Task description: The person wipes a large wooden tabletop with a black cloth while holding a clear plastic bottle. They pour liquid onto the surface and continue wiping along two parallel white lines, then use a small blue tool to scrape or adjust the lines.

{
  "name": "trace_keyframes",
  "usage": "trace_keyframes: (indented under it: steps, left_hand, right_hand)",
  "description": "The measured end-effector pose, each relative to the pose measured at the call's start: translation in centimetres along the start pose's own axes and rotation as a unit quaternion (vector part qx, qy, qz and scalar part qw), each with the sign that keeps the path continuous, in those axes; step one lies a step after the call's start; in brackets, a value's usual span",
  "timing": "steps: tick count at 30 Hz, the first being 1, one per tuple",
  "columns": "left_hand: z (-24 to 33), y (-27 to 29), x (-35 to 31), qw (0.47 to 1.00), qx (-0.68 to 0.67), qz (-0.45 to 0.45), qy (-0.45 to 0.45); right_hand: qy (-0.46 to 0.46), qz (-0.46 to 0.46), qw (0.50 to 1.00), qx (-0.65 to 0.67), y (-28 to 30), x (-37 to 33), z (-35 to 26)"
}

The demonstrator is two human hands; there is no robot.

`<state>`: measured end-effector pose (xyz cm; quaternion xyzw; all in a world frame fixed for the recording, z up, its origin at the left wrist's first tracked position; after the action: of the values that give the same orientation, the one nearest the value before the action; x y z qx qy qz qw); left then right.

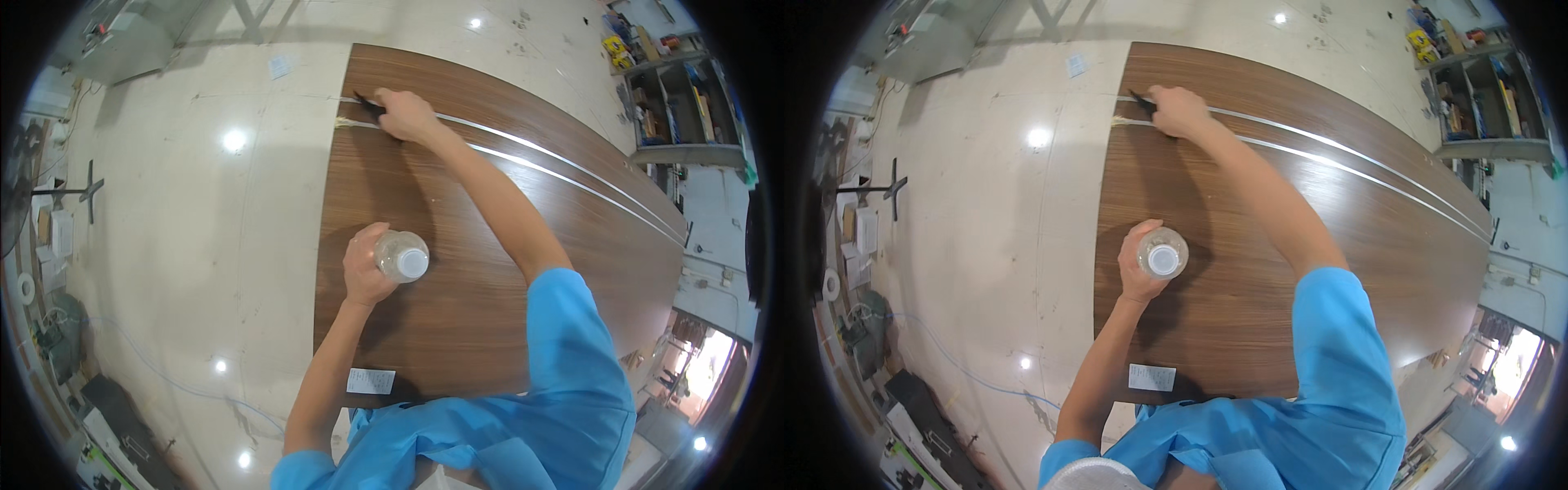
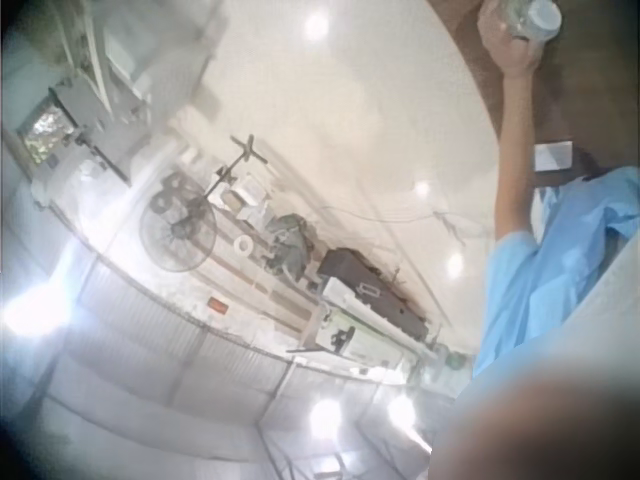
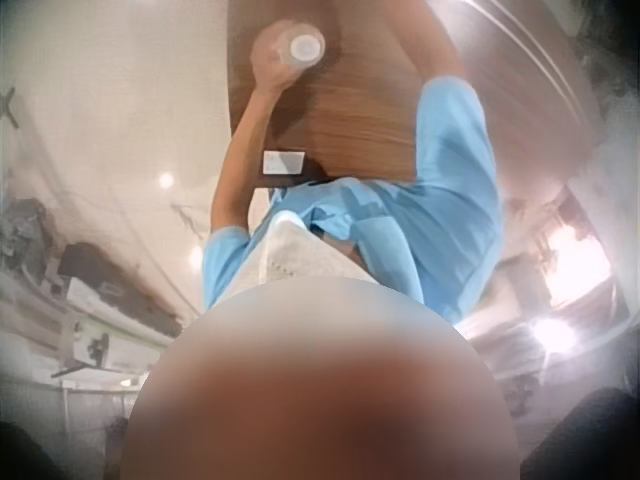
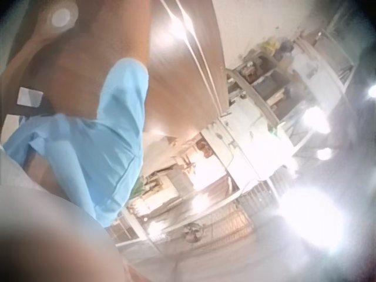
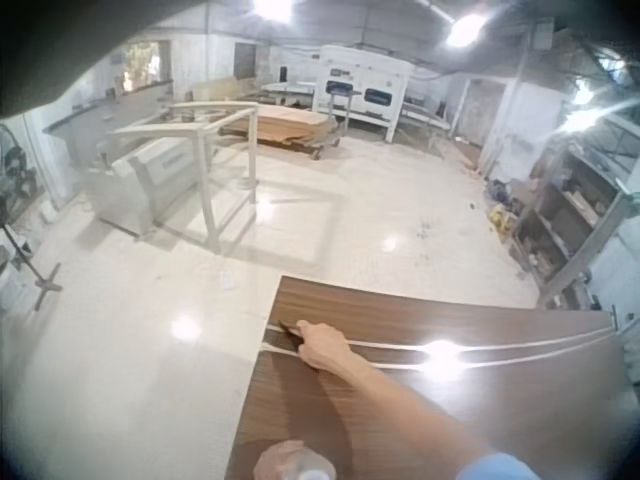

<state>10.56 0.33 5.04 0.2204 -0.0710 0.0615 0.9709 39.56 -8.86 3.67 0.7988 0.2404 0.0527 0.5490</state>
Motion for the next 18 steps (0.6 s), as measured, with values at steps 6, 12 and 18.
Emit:
trace_keyframes:
  steps: [6,12,18]
  left_hand:
    - [-0.9,-0.2,-0.4,0.999,-0.024,0.010,0.034]
    - [-2.1,-0.7,-0.9,0.999,-0.048,0.000,0.012]
    - [-3.3,-1.1,-1.1,0.996,-0.083,-0.022,0.012]
  right_hand:
    - [-0.017,0.044,0.998,0.047,3.0,-2.8,9.7]
    - [0.021,0.017,0.998,0.058,-0.7,3.6,-1.9]
    - [-0.076,0.041,0.993,0.084,0.2,0.4,2.7]
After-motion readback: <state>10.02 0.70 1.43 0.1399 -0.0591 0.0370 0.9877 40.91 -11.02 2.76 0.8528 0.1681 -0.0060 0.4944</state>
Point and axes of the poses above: each hand's wrist, its own x-axis towards the middle knuckle, its own y-axis out of the back of the hand, z = x × y, the point moved 10 cm from there along x, towards the middle knuckle, and after that the axes turned 4 degrees about y, right-handed, at the moved point
